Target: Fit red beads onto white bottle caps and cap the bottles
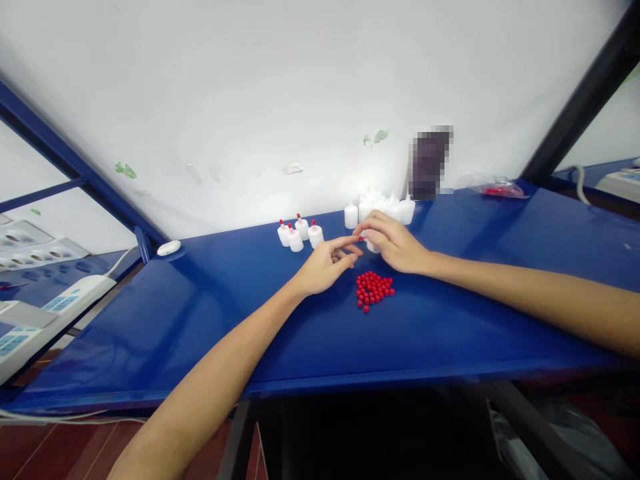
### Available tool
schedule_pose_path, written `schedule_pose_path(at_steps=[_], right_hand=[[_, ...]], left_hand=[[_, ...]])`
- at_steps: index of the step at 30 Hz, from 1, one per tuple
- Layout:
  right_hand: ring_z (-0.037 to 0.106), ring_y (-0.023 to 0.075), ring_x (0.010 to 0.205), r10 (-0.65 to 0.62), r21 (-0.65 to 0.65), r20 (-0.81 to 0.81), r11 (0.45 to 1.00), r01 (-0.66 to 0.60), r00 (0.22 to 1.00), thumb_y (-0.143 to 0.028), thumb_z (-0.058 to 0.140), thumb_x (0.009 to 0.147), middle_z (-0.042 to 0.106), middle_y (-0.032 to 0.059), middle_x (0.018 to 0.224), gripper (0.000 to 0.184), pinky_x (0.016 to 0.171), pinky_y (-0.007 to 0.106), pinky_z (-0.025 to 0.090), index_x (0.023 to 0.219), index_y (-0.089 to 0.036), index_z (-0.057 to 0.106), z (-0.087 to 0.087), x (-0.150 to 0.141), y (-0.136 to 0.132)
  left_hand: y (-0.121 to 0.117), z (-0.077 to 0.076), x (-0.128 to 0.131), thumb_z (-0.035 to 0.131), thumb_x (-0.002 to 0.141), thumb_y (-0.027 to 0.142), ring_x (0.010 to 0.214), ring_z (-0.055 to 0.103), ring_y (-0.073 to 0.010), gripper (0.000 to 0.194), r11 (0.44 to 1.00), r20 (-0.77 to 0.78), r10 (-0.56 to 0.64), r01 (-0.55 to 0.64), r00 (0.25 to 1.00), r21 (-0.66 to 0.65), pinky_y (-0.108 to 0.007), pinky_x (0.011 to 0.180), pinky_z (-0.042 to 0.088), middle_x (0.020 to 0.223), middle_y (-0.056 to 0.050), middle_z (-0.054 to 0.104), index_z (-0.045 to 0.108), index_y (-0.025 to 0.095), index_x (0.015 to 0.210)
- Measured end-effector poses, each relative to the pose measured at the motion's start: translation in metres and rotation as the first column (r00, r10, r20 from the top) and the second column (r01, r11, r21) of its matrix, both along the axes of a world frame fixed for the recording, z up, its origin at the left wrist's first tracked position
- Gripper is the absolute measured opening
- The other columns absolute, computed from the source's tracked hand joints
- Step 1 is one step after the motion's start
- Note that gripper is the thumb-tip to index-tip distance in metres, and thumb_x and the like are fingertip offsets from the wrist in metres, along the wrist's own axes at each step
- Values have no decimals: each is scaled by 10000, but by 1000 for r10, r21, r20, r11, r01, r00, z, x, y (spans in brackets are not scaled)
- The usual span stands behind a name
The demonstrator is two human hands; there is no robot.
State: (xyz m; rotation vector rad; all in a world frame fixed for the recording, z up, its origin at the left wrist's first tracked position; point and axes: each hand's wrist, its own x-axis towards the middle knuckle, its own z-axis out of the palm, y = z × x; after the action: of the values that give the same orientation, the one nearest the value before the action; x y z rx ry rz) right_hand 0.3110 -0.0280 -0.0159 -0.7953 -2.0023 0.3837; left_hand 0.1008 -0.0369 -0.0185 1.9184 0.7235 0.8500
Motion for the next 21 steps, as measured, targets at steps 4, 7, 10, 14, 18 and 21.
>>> schedule_pose_path(at_steps=[4,7,10,14,18,21], right_hand=[[579,190,726,-86,54,48,995,84,995,-460,344,1024,627,49,784,454,712,321,417,887,-169,665,-1,1,3],[550,170,608,-140,4,119,990,140,983,-484,310,1029,600,18,654,513,625,301,373,911,-155,686,-1,2,2],[544,155,574,-149,-16,157,988,153,976,-511,338,1023,611,13,639,521,591,288,351,943,-149,705,0,3,0],[568,143,591,-143,-25,114,989,146,983,-446,390,1015,658,22,680,448,597,273,373,907,-151,708,1,2,-2],[533,135,549,-167,-36,95,985,171,981,-404,425,991,620,15,606,429,573,271,368,748,-152,673,0,2,-1],[560,141,574,-146,-55,81,987,151,986,-392,434,984,657,25,646,412,584,270,387,793,-144,702,0,2,-2]], left_hand=[[1,-2,-1,570,906,170,711,623,-98,520,999,-30,-45,46,999,13,-264,725,522,1092,-103,696,539,136,1424],[0,-1,-1,577,896,177,723,624,-102,588,999,-41,-52,52,998,11,-268,717,516,1136,-112,674,482,151,1476],[-3,1,-1,609,893,214,767,619,-114,641,998,-61,-53,56,997,37,-255,671,487,1252,-128,620,441,199,1512],[-6,3,0,638,905,273,849,621,-140,643,995,-89,-54,61,995,79,-267,680,475,1370,-138,535,439,253,1517],[-6,3,1,624,915,267,912,628,-150,575,995,-92,-53,60,994,80,-275,728,481,1390,-124,510,503,259,1477],[-6,4,2,623,913,247,900,632,-149,562,997,-65,-40,44,997,60,-259,694,475,1367,-119,542,520,256,1465]])
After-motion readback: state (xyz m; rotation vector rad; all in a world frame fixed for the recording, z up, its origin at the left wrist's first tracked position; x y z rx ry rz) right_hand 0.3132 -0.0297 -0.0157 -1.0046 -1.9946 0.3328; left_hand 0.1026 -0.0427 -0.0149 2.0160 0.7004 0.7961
